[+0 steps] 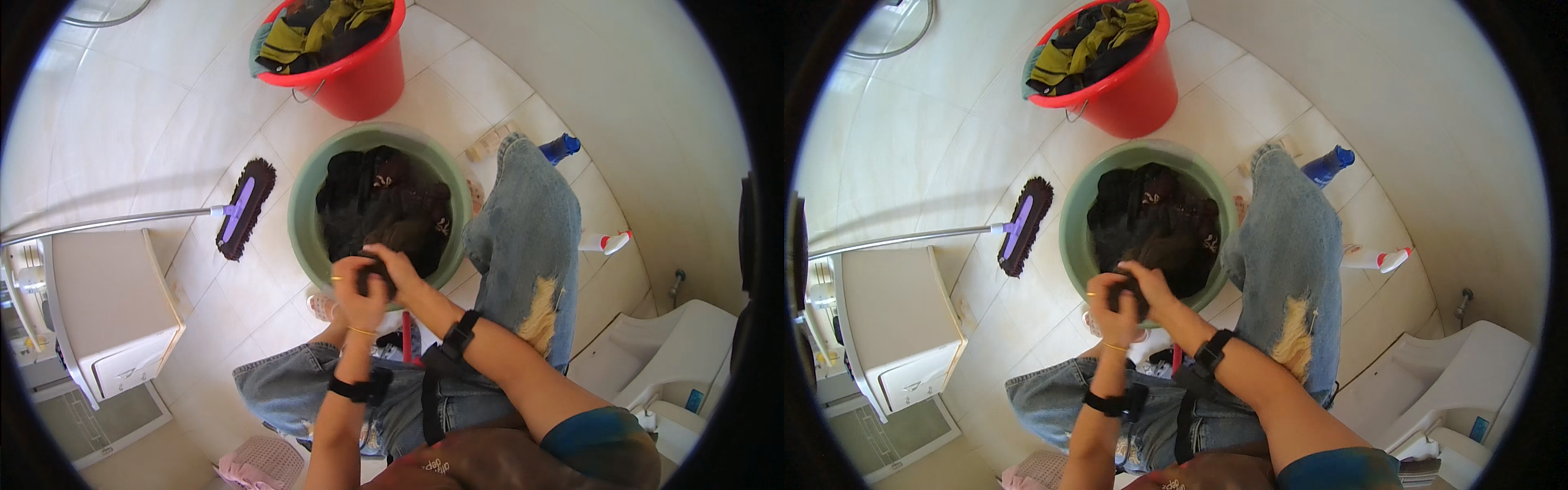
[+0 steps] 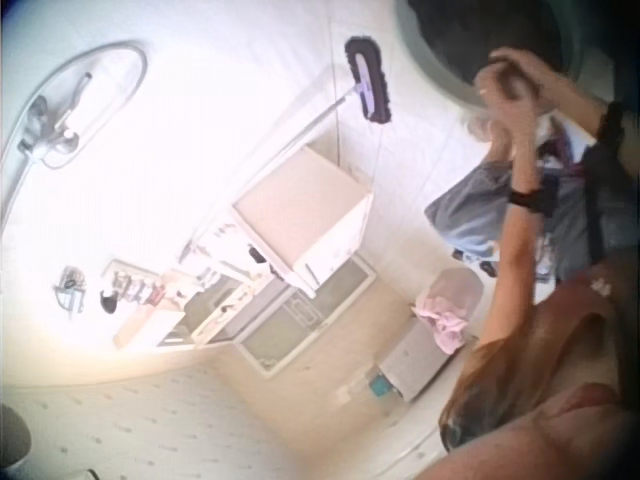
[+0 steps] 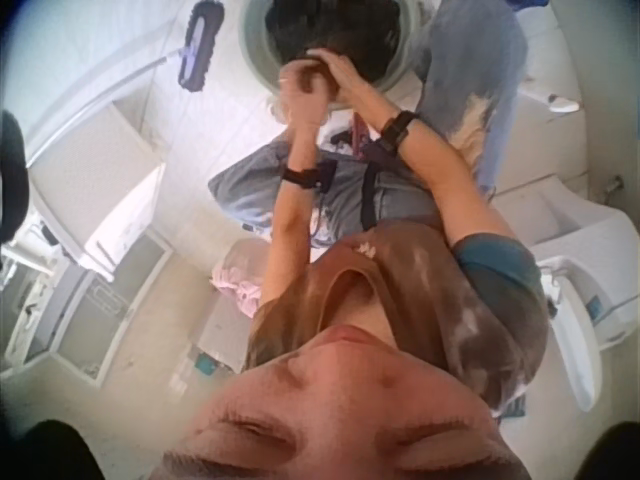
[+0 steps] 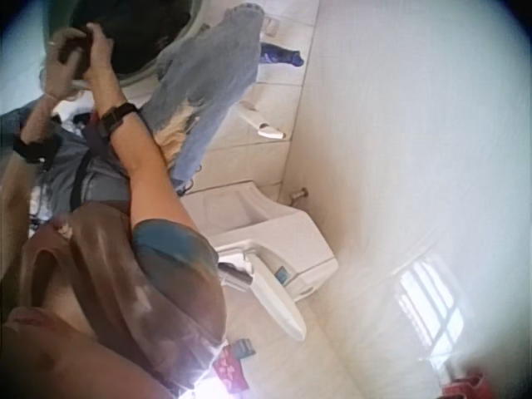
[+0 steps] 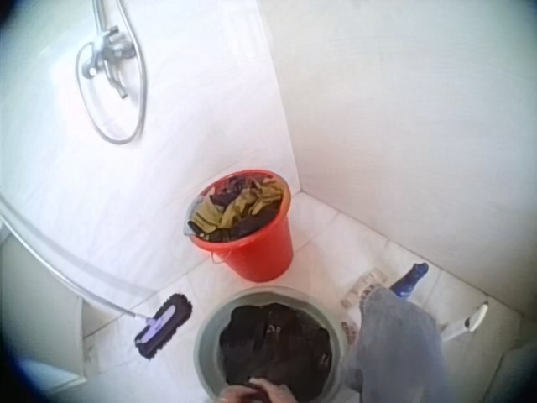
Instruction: The person sits on the floor and hand-washes clothes in a green basin. They wring out a yellow cloth and place it in a red bucket, then repeatedly lift, squeeze, and rub dark garments in the water. The person applies liquid detergent from a tube onto the clothes and continues scrubbing them by hand.
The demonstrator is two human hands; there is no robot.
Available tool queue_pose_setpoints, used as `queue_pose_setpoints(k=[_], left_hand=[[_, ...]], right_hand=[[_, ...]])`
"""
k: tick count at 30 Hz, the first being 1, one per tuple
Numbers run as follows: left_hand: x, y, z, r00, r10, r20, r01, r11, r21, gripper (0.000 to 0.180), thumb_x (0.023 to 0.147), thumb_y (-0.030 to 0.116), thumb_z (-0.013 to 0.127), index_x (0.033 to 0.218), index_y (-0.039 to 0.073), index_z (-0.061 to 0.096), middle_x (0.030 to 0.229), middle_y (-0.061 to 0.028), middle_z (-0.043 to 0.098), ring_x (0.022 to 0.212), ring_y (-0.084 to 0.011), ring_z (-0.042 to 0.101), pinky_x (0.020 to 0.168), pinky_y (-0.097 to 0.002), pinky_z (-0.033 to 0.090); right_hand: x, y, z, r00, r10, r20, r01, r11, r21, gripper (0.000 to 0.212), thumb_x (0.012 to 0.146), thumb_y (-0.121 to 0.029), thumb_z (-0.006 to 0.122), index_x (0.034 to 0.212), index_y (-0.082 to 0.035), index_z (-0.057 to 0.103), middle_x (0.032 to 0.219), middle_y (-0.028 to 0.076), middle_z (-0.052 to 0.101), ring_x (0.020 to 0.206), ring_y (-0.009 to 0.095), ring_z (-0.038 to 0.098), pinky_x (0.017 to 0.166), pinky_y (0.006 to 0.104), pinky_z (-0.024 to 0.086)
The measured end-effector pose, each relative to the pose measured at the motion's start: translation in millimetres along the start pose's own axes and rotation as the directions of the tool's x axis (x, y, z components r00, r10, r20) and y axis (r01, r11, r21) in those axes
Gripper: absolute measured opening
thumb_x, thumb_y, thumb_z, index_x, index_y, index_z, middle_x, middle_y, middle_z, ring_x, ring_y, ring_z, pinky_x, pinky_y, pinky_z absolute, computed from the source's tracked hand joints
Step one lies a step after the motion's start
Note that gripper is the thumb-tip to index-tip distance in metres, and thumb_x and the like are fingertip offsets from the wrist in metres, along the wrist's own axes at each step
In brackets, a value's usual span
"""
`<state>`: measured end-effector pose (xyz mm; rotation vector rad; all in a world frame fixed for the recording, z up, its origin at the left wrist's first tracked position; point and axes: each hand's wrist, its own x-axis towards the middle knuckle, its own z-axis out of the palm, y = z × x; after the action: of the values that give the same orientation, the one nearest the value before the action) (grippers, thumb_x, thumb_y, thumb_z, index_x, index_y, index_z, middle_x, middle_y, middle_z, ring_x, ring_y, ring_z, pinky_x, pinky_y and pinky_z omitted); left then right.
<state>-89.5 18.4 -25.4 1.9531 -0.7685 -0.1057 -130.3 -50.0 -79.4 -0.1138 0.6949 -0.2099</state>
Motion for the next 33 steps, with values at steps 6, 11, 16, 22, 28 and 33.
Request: queue_pose_setpoints(k=[6,11,16,22,28,33], left_hand=[[-8.6,-29.0,27.1,0.994,0.097,-0.051,-0.089,0.985,0.147,0.011,0.075,0.005,0.059,0.067,0.003,0.052,0.064,-0.0104,0.050,0.060,-0.0222,0.051,0.056,-0.0304,0.039],[40.3,-118.9,-10.6,0.649,-0.705,0.287,0.723,0.689,0.058,0.034,0.081,0.032,0.061,0.081,-0.002,0.064,0.075,-0.0067,0.060,0.073,-0.0111,0.054,0.065,-0.0272,0.043],[65.9,-160.3,-39.1,0.278,-0.611,0.741,0.961,0.174,-0.217,0.053,0.078,0.034,0.066,0.111,-0.004,0.053,0.101,-0.0085,0.059,0.095,-0.0163,0.055,0.085,-0.0271,0.042],[72.0,-196.5,9.4,0.731,-0.624,0.276,0.463,0.751,0.472,0.072,0.070,0.026,0.069,0.127,0.000,0.034,0.112,-0.0231,0.053,0.100,-0.0341,0.055,0.087,-0.0418,0.044],[23.3,-242.4,96.3,0.394,-0.881,0.261,0.398,0.420,0.815,0.083,0.075,0.027,0.061,0.138,0.003,0.012,0.115,-0.0228,0.049,0.100,-0.0364,0.054,0.084,-0.0417,0.046],[46.2,-259.7,90.5,0.294,-0.906,0.306,0.472,0.416,0.778,0.059,0.075,0.015,0.058,0.130,0.008,0.038,0.116,-0.0174,0.052,0.107,-0.0317,0.051,0.088,-0.0380,0.044]], right_hand=[[11.6,2.3,-24.1,0.998,-0.055,0.043,0.061,0.985,-0.159,0.018,0.080,-0.017,0.060,0.088,0.000,0.060,0.084,0.004,0.060,0.074,0.015,0.058,0.066,0.0279,0.047],[1.1,-13.7,7.6,0.999,0.049,-0.020,-0.046,0.994,0.102,0.019,0.078,-0.014,0.059,0.093,-0.002,0.059,0.093,0.006,0.061,0.087,0.018,0.058,0.081,0.0321,0.046],[62.0,-60.8,-4.0,0.986,-0.019,-0.167,0.027,0.998,0.049,0.033,0.082,-0.022,0.055,0.107,-0.001,0.051,0.106,0.010,0.058,0.110,0.024,0.048,0.092,0.0398,0.040],[130.3,-23.4,-39.6,0.930,-0.219,-0.294,-0.168,0.458,-0.873,0.037,0.084,-0.027,0.057,0.100,0.005,0.050,0.084,0.011,0.063,0.074,0.022,0.063,0.073,0.0378,0.049],[200.3,-12.7,-72.4,0.943,-0.121,-0.311,-0.328,-0.159,-0.931,0.046,0.085,-0.039,0.053,0.096,0.005,0.057,0.087,0.023,0.062,0.072,0.026,0.065,0.070,0.0349,0.049],[230.4,0.0,-81.3,0.947,-0.090,-0.308,-0.321,-0.241,-0.916,0.049,0.083,-0.039,0.055,0.106,0.004,0.055,0.096,0.024,0.060,0.094,0.030,0.059,0.079,0.0370,0.046]])
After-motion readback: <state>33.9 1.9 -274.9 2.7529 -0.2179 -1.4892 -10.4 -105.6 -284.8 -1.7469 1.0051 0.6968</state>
